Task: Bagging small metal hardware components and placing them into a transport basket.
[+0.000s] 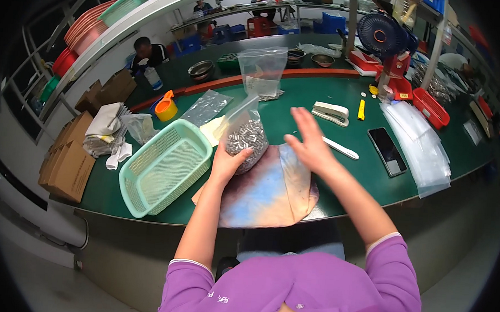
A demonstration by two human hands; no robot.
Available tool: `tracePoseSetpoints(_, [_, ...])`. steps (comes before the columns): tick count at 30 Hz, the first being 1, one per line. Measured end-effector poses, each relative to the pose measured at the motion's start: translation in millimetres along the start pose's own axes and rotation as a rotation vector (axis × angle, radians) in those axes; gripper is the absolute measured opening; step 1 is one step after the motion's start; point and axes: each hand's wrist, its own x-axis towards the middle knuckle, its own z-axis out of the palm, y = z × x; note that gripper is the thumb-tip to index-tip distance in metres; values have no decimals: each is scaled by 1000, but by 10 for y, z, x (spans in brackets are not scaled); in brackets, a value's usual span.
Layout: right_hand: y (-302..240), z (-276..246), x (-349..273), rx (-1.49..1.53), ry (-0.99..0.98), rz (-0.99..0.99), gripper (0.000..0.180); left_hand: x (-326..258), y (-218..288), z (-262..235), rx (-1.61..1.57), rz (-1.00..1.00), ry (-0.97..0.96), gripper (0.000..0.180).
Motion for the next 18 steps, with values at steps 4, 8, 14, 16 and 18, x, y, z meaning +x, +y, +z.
tracePoseSetpoints(4, [-124,1101,190,380,186,88,49,117,181,255,-257,-10,73,47])
tracePoseSetpoints(8, [-234,1170,178,308,257,50,35,108,24,269,-182,115,178,31])
tracePoseSetpoints(14, [-277,1145,203,286,261,59,28,114,50,308,-189,111,285,23])
tracePoseSetpoints(16, [-219,1138,254,276,306,35,28,175,80,344,-210,29,245,25])
tracePoseSetpoints(18, [-260,1165,297,271,297,12,27,200,41,314,-199,34,299,24])
